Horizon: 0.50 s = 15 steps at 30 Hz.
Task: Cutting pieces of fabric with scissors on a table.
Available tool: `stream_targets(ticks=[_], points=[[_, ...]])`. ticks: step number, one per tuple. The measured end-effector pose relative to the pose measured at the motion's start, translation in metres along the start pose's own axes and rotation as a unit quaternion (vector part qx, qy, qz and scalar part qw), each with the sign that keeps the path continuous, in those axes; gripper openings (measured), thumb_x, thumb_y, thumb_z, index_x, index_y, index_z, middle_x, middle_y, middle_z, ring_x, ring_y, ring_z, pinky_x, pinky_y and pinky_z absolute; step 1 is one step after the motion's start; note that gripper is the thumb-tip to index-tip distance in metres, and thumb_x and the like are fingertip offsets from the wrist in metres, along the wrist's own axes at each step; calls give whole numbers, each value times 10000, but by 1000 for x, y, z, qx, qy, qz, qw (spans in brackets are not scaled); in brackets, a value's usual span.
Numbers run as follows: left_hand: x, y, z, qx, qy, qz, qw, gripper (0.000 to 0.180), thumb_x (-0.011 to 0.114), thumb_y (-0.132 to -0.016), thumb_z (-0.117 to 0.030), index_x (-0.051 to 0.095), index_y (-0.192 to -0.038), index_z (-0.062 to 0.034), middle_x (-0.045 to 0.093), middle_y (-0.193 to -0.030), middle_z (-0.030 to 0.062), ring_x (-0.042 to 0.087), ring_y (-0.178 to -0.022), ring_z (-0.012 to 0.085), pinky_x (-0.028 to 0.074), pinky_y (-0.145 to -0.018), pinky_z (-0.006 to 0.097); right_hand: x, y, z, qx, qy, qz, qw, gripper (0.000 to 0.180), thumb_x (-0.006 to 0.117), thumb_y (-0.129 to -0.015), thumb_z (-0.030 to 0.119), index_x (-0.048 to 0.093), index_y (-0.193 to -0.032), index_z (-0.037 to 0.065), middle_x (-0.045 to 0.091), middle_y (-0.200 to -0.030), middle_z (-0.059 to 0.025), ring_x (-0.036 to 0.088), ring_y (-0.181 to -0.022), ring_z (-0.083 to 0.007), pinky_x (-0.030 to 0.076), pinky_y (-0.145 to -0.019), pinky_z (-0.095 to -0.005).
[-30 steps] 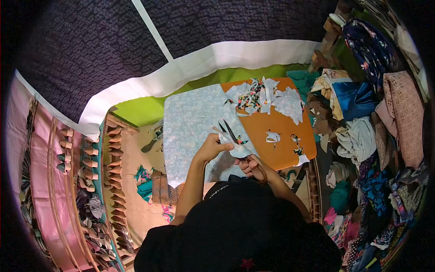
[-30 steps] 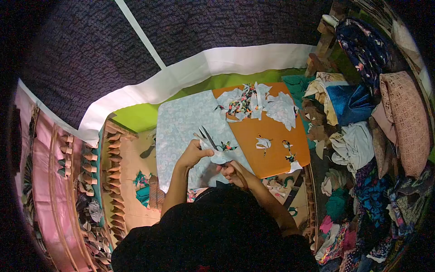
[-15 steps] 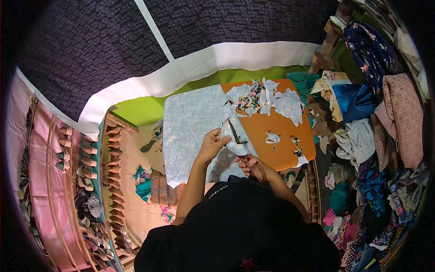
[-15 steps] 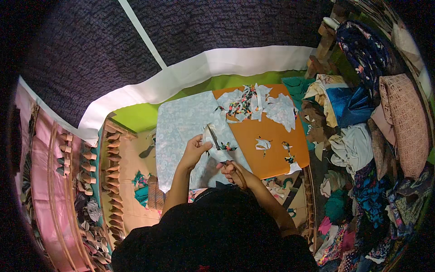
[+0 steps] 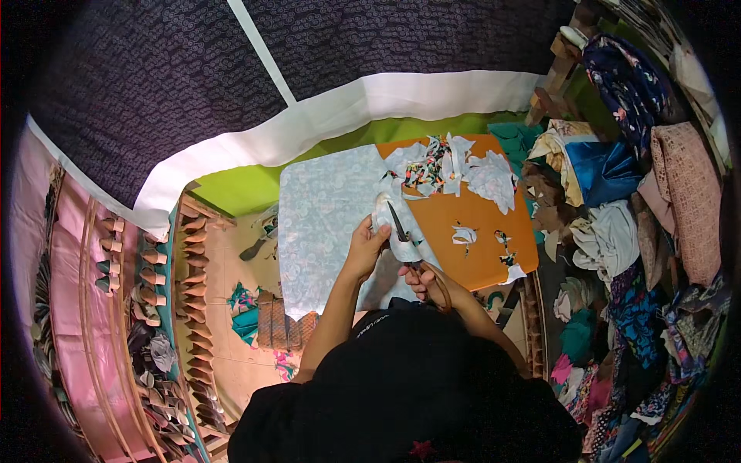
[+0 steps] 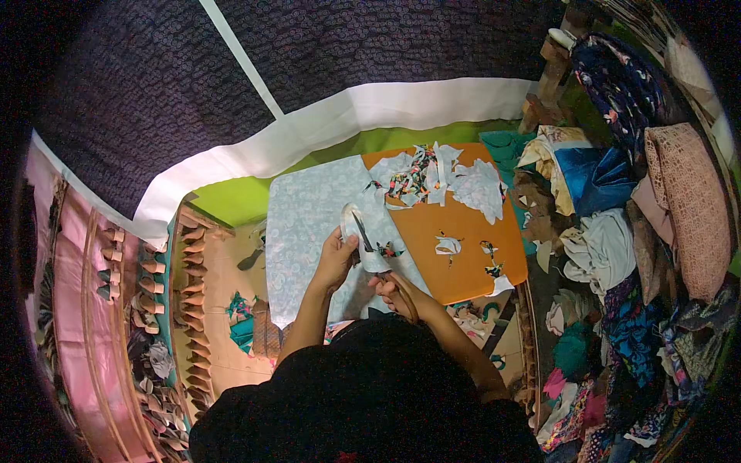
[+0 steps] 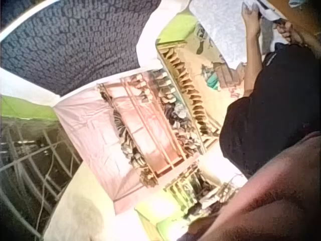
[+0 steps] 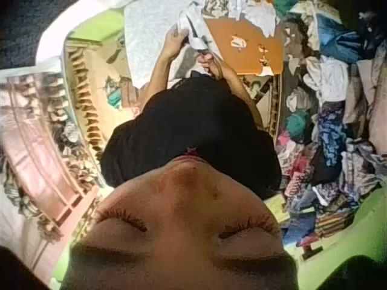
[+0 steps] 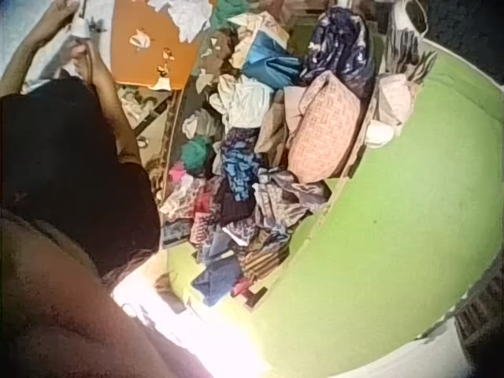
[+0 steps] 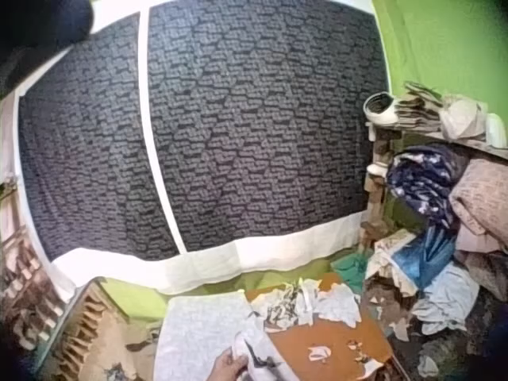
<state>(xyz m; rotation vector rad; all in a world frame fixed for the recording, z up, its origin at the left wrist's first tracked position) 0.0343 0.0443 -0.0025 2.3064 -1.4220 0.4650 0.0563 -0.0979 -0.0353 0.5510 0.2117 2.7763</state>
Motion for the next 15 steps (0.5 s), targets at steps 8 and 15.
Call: stream_targets(ticks=[8,15], points=[[-6,-1,16,-22,-17,31,999,260,526,-803,-190,468,-994,-23,559,-819,24,506,-672,73,393,-582,202,9,4,14,57,-64,-11,996,836,519,-508,710,391,-993,40,300,-689,59,294,-538,-20,304,-490,-163],[-5,0,29,-35,85,83,992,284,499,-814,-202,448,-1008,0,532,-968,78,505,-879,164,395,-768,301,10,2,13,27,-98,17,995,856,476,-501,731,387,-996,38,286,-703,48,270,-542,-29,292,-505,-179]])
Point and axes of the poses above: each hand's wrist, its own y-axis away from the middle knuckle, its own x-axis out of the palm, z = x × y, the point moved 4 cm from there along -y, towards the middle knuckle
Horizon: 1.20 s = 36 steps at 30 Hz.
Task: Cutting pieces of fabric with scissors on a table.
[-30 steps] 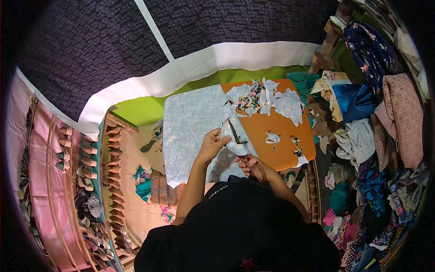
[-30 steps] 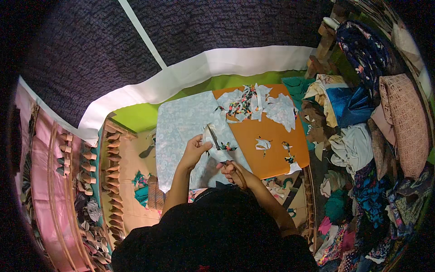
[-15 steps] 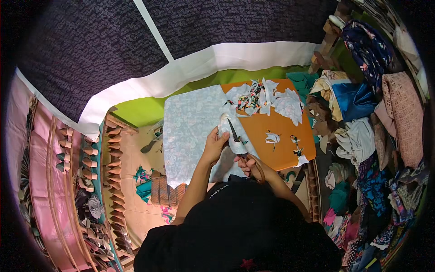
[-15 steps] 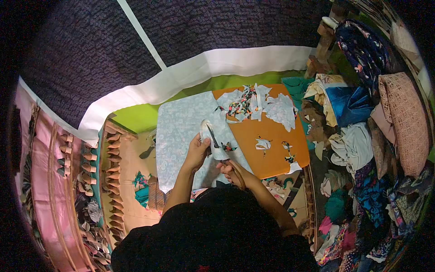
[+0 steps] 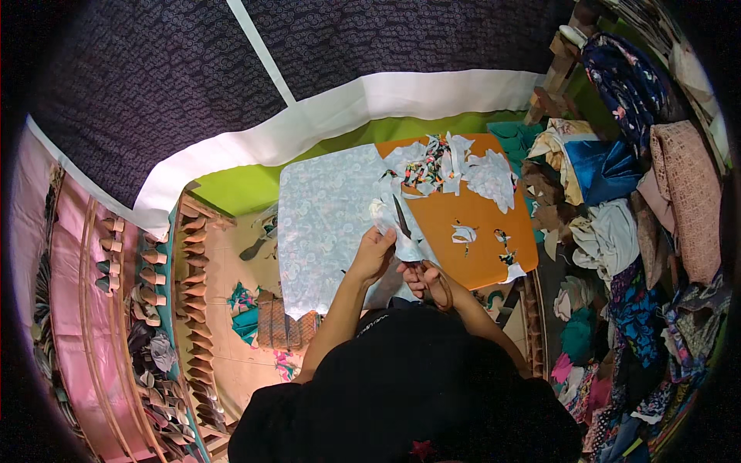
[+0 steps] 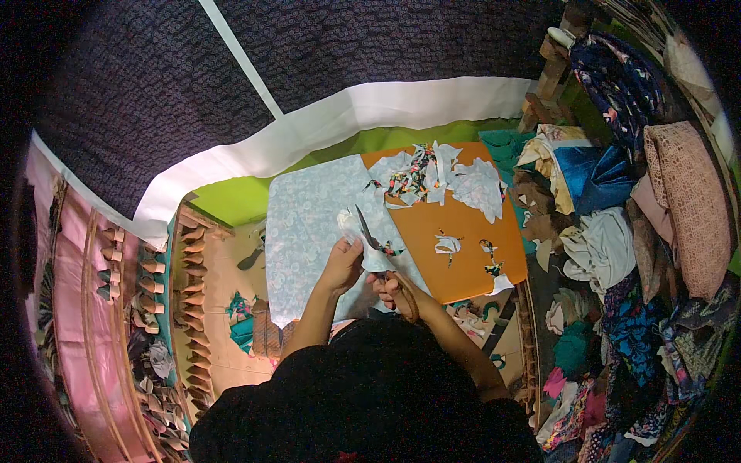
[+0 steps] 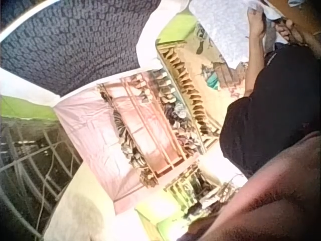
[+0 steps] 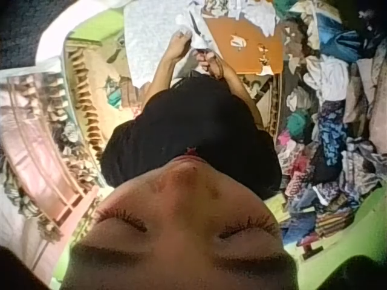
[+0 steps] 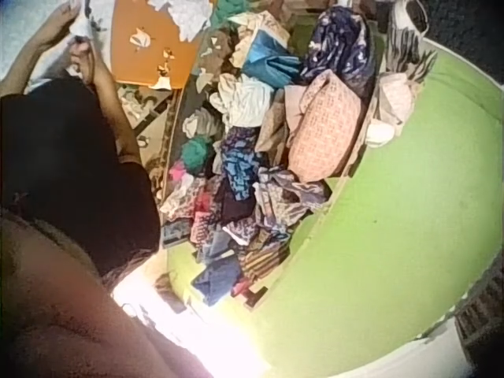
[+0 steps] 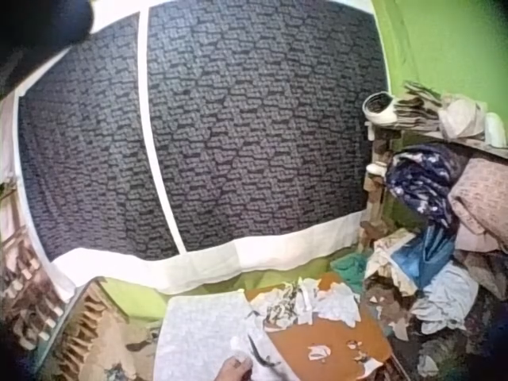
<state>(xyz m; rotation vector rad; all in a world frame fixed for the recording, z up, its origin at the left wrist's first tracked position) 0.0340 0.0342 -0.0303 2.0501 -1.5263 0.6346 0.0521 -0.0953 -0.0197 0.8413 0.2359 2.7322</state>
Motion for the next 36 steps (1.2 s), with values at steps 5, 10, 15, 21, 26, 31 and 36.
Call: stream_targets(ticks=[5,10,15,21,26,31,36], points=[[-12,-1,5,-2,13,2,1000,291,495,-816,-204,447,-1015,2,535,-963,78,514,-868,169,401,-768,304,0,0,-1,25,10,11,1000,891,456,-494,748,370,-1012,28,279,-712,45,262,-552,-32,282,-507,-175],[-2,1,-3,1,31,7,999,278,495,-816,-200,461,-1001,5,542,-955,83,527,-844,168,413,-758,305,2,3,2,-37,10,30,999,870,489,-498,729,385,-1004,29,285,-700,52,270,-547,-25,278,-502,-172],[-8,2,-7,-12,-51,-32,998,205,525,-799,-208,527,-873,-16,571,-828,57,528,-716,126,421,-645,263,-5,1,-5,32,-22,11,999,701,568,-604,604,405,-983,36,288,-676,63,270,-533,-18,270,-485,-160],[0,6,-21,-8,-106,-36,994,170,561,-779,-183,561,-799,-14,561,-732,15,480,-622,73,374,-556,204,-4,4,5,74,2,-57,996,338,501,-706,306,431,-893,34,316,-587,64,302,-464,-20,251,-410,-150],[-1,6,-23,-7,-152,-25,988,184,563,-777,-174,563,-846,-4,566,-766,15,487,-657,70,381,-588,206,-4,3,-4,-18,-94,26,995,422,526,-742,398,417,-943,43,278,-627,72,237,-485,-13,231,-442,-145],[15,9,-29,-2,-148,-45,988,184,578,-764,-207,549,-778,-26,530,-677,-5,445,-564,59,349,-503,189,-4,3,1,37,-33,-19,999,432,547,-680,367,427,-929,35,304,-620,71,272,-476,-14,237,-427,-152],[12,9,-27,-11,-170,-26,985,196,583,-761,-216,553,-798,-26,535,-696,-6,442,-576,60,345,-520,196,0,2,3,20,-117,-34,992,320,556,-676,246,447,-894,37,334,-586,72,303,-452,-11,230,-390,-152]])
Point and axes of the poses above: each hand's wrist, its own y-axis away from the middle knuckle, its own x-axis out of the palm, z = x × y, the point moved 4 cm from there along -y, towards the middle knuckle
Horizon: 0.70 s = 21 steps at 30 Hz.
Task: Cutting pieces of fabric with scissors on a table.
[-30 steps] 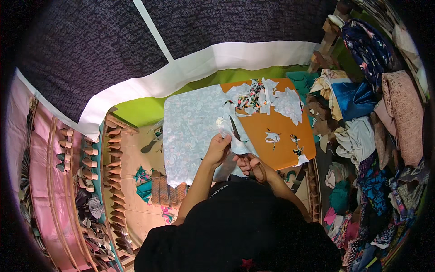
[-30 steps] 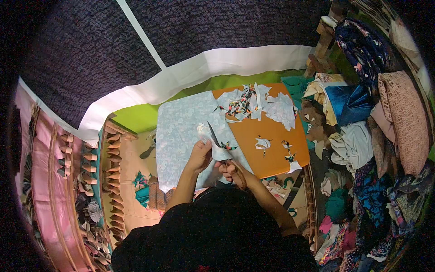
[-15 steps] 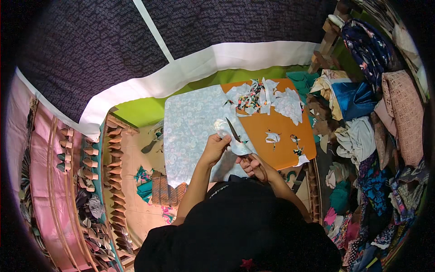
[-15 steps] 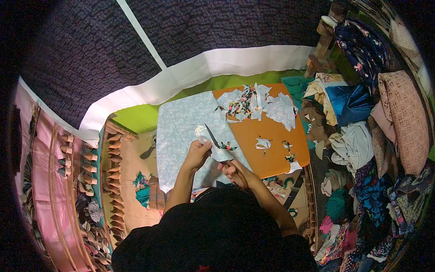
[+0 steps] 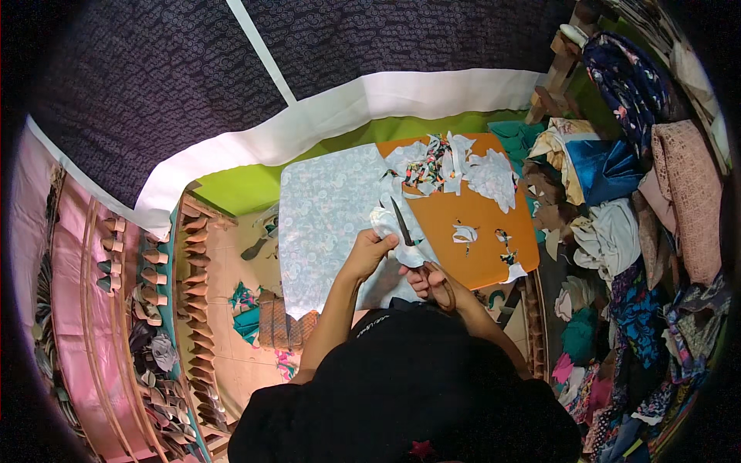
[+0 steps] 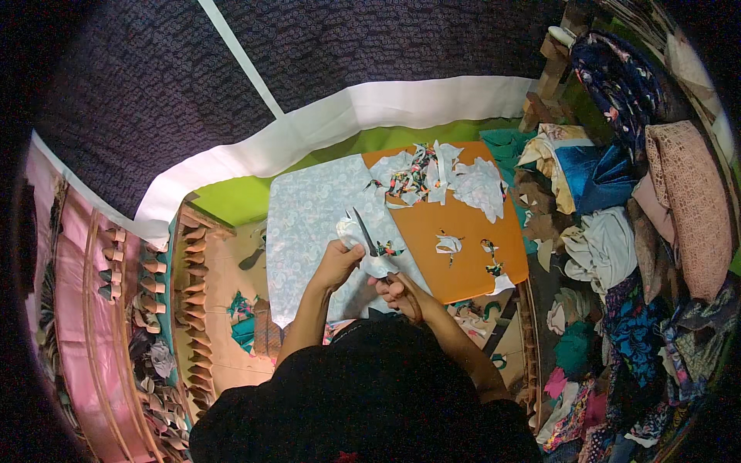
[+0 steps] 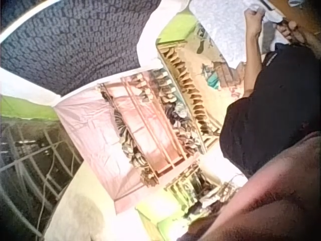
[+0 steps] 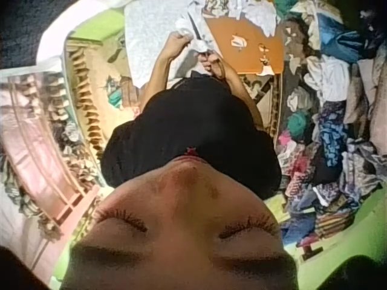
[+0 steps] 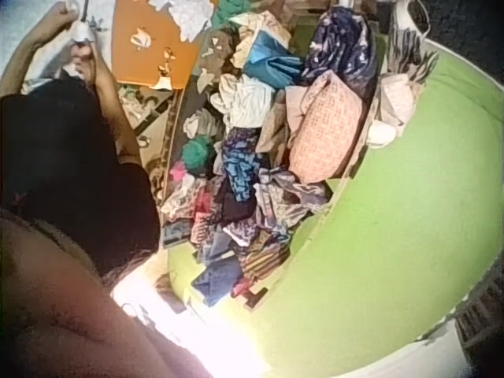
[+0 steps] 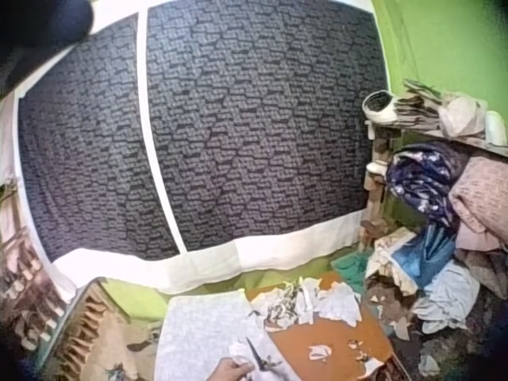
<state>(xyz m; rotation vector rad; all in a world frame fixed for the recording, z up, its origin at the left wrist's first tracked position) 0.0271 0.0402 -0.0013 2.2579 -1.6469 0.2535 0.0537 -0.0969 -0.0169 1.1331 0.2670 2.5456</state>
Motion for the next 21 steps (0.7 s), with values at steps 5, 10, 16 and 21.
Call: stream_targets(ticks=[5,10,16,21], points=[[-8,-1,5,-27,-9,16,999,184,547,-780,-123,558,-893,22,572,-850,43,512,-759,100,409,-694,244,-4,-2,-2,16,41,8,999,290,519,-731,265,453,-899,37,316,-571,81,287,-434,-12,222,-378,-158],[-7,-2,4,-26,-30,18,999,181,549,-778,-118,557,-894,20,571,-855,44,512,-761,102,410,-696,245,-8,-8,-11,10,20,22,1000,421,520,-740,403,441,-937,39,327,-618,79,299,-474,-8,257,-420,-160],[-9,-6,18,-12,3,37,999,156,560,-767,-101,554,-878,9,566,-827,27,513,-767,100,412,-695,241,5,-3,0,-19,52,34,998,899,571,-432,710,395,-1004,39,300,-687,59,278,-549,-23,274,-509,-161],[2,-10,21,48,186,-26,981,258,580,-742,-58,488,-980,-16,561,-869,48,531,-748,118,428,-670,243,4,-6,3,-47,85,29,995,926,562,-412,725,392,-1008,37,304,-692,50,288,-548,-33,294,-506,-179]])
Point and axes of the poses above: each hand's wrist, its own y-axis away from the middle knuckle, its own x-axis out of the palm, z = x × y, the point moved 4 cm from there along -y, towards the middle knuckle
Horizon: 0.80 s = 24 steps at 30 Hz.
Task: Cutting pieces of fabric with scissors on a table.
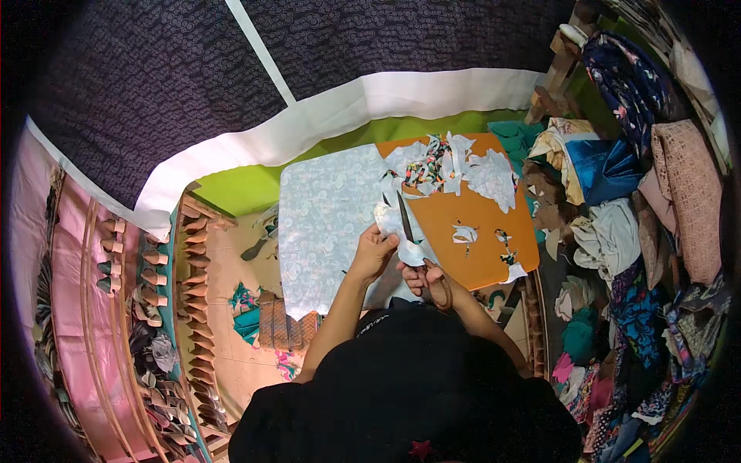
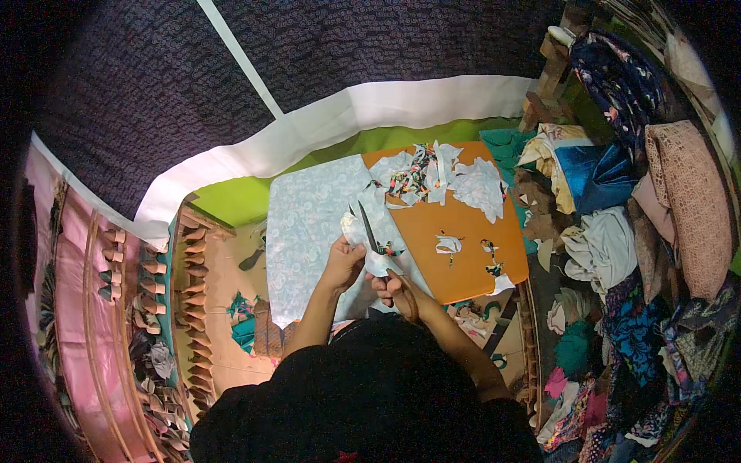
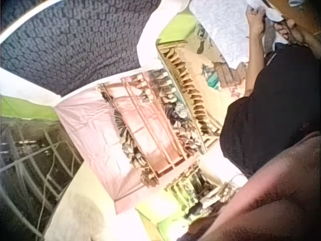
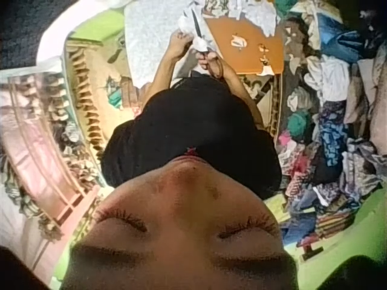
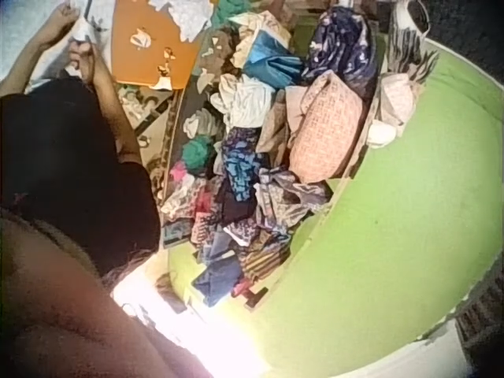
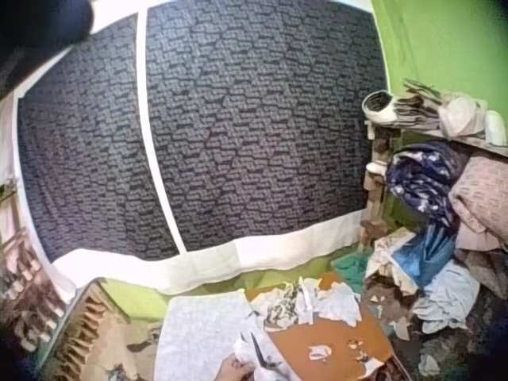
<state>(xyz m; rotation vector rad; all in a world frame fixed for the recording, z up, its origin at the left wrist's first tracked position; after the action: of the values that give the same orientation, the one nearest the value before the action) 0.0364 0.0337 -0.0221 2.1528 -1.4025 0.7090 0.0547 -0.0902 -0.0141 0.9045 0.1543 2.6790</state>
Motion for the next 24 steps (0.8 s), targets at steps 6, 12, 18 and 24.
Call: stream_targets(ticks=[6,12,18,24], points=[[-12,-1,7,-23,9,44,999,216,571,-743,-49,476,-936,-30,561,-873,49,543,-783,136,441,-711,266,0,-1,-5,43,-35,8,998,875,565,-470,708,384,-1004,38,307,-693,49,299,-545,-40,301,-498,-185],[-9,0,2,-33,-2,24,999,215,557,-745,-26,474,-943,-21,561,-880,59,546,-787,143,447,-711,282,-6,0,-10,-2,3,4,1000,810,545,-531,691,387,-1002,52,285,-676,58,262,-530,-31,268,-484,-176],[-6,2,-10,-46,-65,50,996,218,558,-738,-6,491,-944,14,563,-891,68,547,-782,135,451,-714,272,-20,4,-13,-14,49,19,999,626,468,-709,585,433,-972,18,328,-620,59,299,-501,-35,262,-456,-170],[-6,4,-15,-55,-112,21,992,201,575,-727,-6,524,-920,15,575,-863,71,550,-758,123,450,-692,254,-33,5,-8,22,164,-22,986,222,461,-768,174,469,-922,13,412,-650,22,384,-517,-72,319,-468,-210]])
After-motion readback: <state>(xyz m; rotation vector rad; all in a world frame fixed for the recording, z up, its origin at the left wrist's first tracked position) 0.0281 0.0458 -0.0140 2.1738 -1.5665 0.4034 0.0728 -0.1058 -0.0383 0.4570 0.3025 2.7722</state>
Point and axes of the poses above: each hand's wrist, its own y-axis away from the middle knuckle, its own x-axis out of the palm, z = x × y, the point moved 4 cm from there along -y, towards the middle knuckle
